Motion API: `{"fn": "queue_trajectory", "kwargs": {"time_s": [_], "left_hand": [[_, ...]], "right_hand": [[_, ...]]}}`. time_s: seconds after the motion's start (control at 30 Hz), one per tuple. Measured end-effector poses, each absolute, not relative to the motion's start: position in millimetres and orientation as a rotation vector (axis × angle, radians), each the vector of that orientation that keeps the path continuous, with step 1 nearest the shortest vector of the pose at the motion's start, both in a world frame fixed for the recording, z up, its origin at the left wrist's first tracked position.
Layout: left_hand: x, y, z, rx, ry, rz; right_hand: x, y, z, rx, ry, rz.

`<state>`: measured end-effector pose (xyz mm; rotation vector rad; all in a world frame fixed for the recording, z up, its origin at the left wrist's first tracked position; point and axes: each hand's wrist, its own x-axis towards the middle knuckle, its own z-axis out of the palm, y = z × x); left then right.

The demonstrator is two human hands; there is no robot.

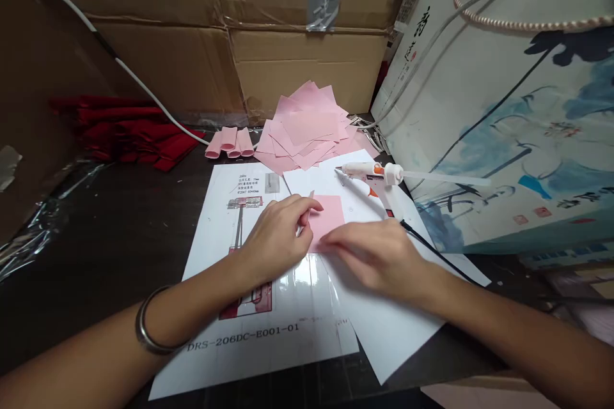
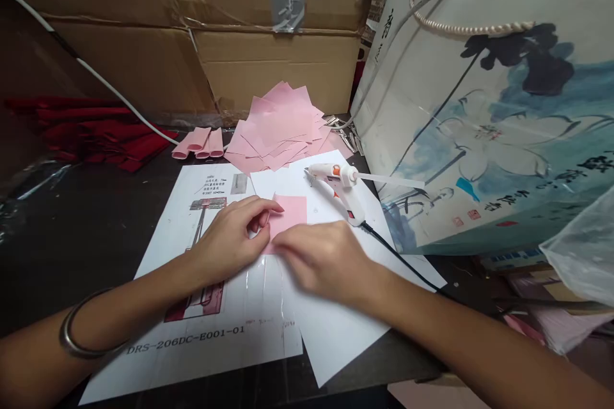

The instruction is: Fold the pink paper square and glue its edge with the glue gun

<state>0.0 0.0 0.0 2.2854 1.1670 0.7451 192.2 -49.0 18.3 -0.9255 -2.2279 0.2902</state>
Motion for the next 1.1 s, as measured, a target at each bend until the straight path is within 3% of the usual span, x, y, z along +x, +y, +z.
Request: {"fn": "queue_trajectory", "kwargs": {"time_s": [0.23, 0.5, 0.73, 0.9, 1.1], "left_hand": [[-2.6, 0.0, 1.3, 2.264, 1.124, 0.684], [-7.2, 3.6, 1.9, 2.345, 1.095, 0.738], [-8.7, 3.8, 2.5, 2.402, 1.031, 0.755], [-9.1, 4.1, 1.3, 2.433, 1.022, 0.78], [-9.1, 4.7, -1.4, 2.492, 0.984, 0.866]], "right_hand": [[200.9, -33.3, 4.2, -1.16, -2.143, 0.597], [203.1, -31.1, 7.5, -1.295, -2.031, 0.691], [198.3, -50.8, 9.9, -0.605, -2.393, 0.679], [195.6, -62.3, 7.0, -0.434, -2.489, 0.692], [203.5, -49.3, 6.0, -0.839, -2.278, 0.538]]}}
